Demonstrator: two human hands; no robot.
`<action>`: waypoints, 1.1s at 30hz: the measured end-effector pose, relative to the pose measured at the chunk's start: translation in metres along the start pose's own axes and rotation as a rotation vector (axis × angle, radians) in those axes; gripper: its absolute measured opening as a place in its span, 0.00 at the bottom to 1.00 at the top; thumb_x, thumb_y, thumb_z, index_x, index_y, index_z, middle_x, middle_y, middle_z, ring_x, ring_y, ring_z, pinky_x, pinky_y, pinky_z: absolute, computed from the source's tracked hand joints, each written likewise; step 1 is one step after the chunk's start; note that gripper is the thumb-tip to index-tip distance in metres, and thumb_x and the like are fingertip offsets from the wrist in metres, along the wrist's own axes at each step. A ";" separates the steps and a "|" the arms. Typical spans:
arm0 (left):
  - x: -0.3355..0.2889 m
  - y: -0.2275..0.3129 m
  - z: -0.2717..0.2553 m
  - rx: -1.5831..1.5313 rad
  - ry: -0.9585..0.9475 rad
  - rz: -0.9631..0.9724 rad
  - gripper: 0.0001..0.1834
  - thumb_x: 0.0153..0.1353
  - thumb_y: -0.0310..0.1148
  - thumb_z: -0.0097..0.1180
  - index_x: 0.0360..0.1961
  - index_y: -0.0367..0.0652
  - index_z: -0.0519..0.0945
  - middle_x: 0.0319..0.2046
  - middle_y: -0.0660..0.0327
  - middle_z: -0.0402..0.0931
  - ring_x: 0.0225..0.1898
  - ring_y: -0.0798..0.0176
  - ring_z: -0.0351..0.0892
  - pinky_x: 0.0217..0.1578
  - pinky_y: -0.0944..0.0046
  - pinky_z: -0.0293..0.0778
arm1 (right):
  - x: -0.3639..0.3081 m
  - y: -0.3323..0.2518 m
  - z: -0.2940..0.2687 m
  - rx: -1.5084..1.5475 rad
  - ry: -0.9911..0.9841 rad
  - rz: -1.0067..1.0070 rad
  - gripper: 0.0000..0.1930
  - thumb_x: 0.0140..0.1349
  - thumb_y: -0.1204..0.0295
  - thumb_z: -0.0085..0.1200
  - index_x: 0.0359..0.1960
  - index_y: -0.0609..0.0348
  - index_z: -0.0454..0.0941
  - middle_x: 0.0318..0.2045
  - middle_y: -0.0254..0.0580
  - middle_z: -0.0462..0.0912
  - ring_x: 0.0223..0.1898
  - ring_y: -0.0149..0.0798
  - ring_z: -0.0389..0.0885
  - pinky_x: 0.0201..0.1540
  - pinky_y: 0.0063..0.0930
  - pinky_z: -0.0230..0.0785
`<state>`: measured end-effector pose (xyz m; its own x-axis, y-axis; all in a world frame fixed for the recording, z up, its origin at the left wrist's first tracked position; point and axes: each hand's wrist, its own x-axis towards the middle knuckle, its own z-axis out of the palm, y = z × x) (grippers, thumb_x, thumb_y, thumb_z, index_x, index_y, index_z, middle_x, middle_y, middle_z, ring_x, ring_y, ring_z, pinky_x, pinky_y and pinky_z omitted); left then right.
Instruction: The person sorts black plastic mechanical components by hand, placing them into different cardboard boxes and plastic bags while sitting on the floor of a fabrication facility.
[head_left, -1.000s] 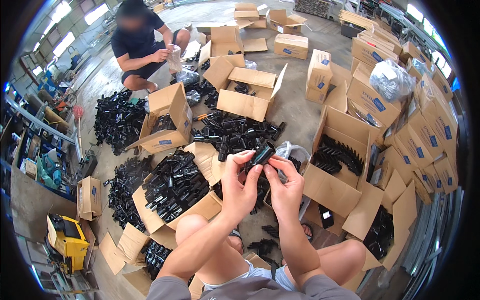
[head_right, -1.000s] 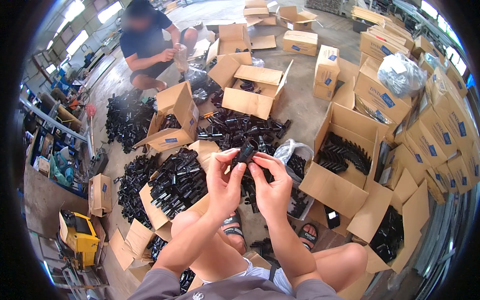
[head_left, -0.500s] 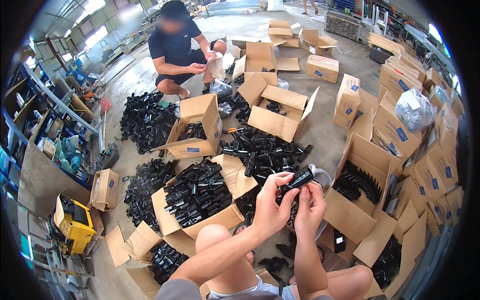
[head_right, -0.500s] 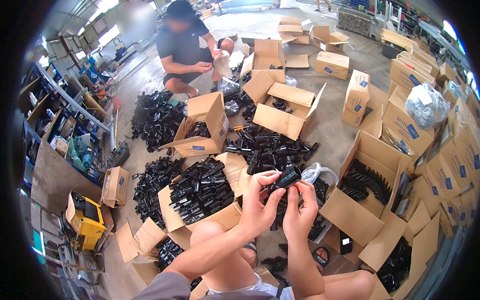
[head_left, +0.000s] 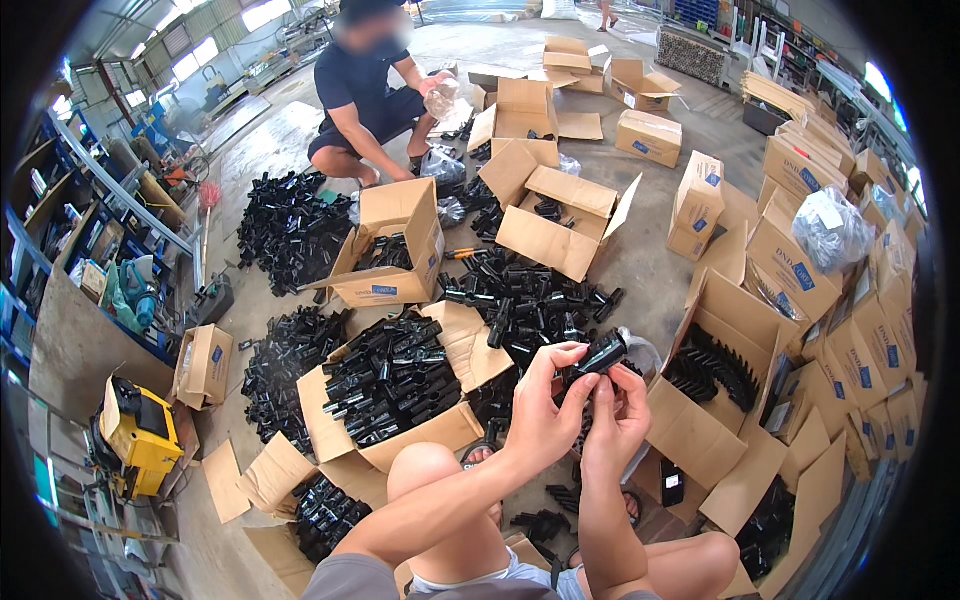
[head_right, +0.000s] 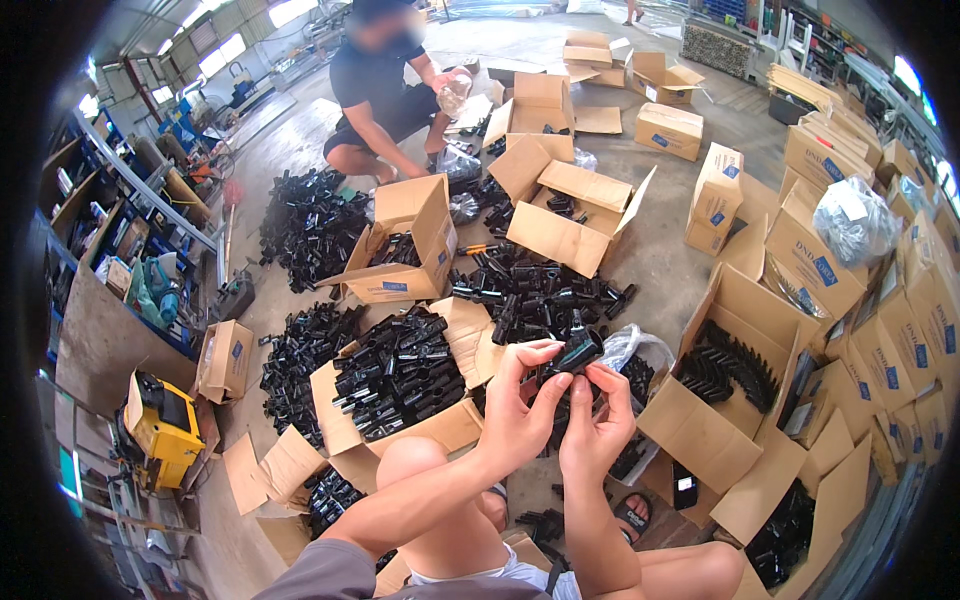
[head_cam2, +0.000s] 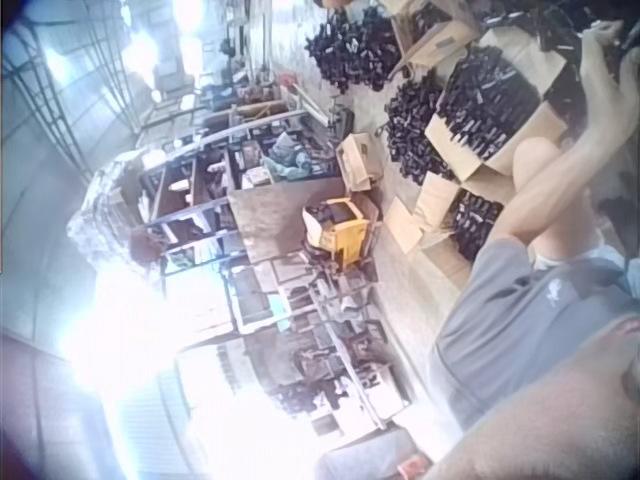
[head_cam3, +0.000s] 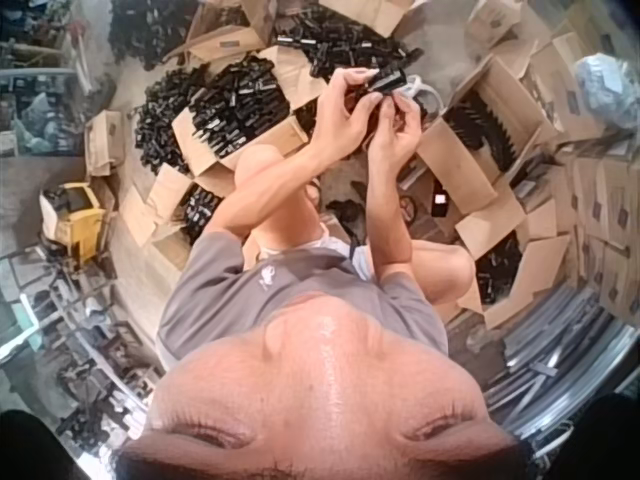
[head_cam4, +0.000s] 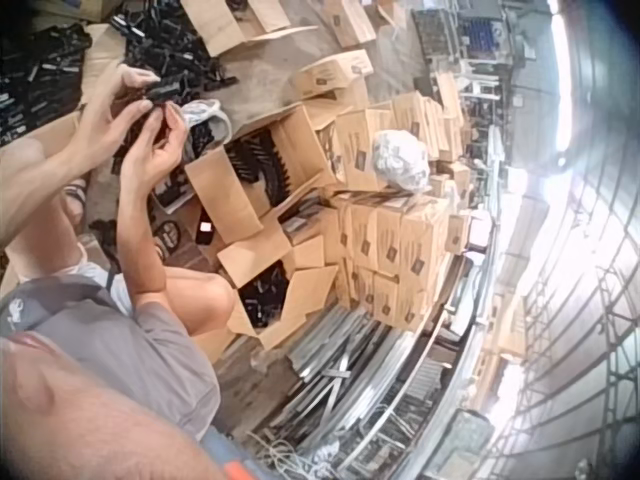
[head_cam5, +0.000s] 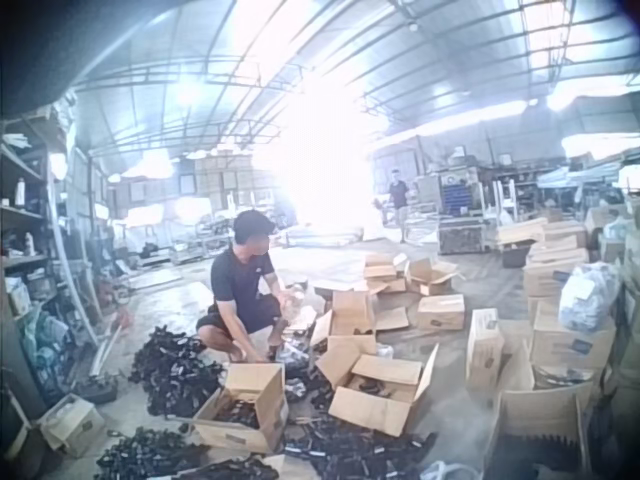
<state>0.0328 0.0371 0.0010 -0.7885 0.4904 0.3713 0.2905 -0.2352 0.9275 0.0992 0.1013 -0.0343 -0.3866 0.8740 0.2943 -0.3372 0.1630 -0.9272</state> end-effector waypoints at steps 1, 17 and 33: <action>0.000 0.000 -0.001 0.033 -0.011 0.016 0.14 0.66 0.22 0.61 0.51 0.35 0.74 0.52 0.50 0.78 0.51 0.57 0.83 0.44 0.63 0.81 | 0.001 0.001 0.000 0.020 -0.009 -0.020 0.09 0.72 0.73 0.57 0.45 0.68 0.80 0.47 0.42 0.82 0.49 0.34 0.79 0.54 0.28 0.70; -0.004 0.007 0.000 0.062 -0.114 -0.014 0.14 0.67 0.19 0.59 0.52 0.35 0.72 0.56 0.52 0.75 0.57 0.62 0.78 0.54 0.63 0.79 | 0.004 0.009 -0.013 0.130 -0.054 0.129 0.09 0.71 0.74 0.58 0.47 0.66 0.75 0.49 0.43 0.79 0.53 0.34 0.77 0.59 0.30 0.68; -0.004 0.009 -0.003 0.060 -0.059 0.014 0.14 0.65 0.25 0.62 0.50 0.37 0.75 0.52 0.51 0.79 0.51 0.56 0.83 0.44 0.62 0.81 | -0.002 0.009 -0.013 0.018 -0.144 0.005 0.15 0.75 0.72 0.51 0.59 0.65 0.69 0.53 0.43 0.77 0.55 0.36 0.76 0.60 0.30 0.66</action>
<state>0.0367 0.0301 0.0079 -0.7515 0.5363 0.3842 0.3344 -0.1923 0.9226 0.1085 0.1067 -0.0459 -0.5071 0.8000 0.3208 -0.3500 0.1490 -0.9248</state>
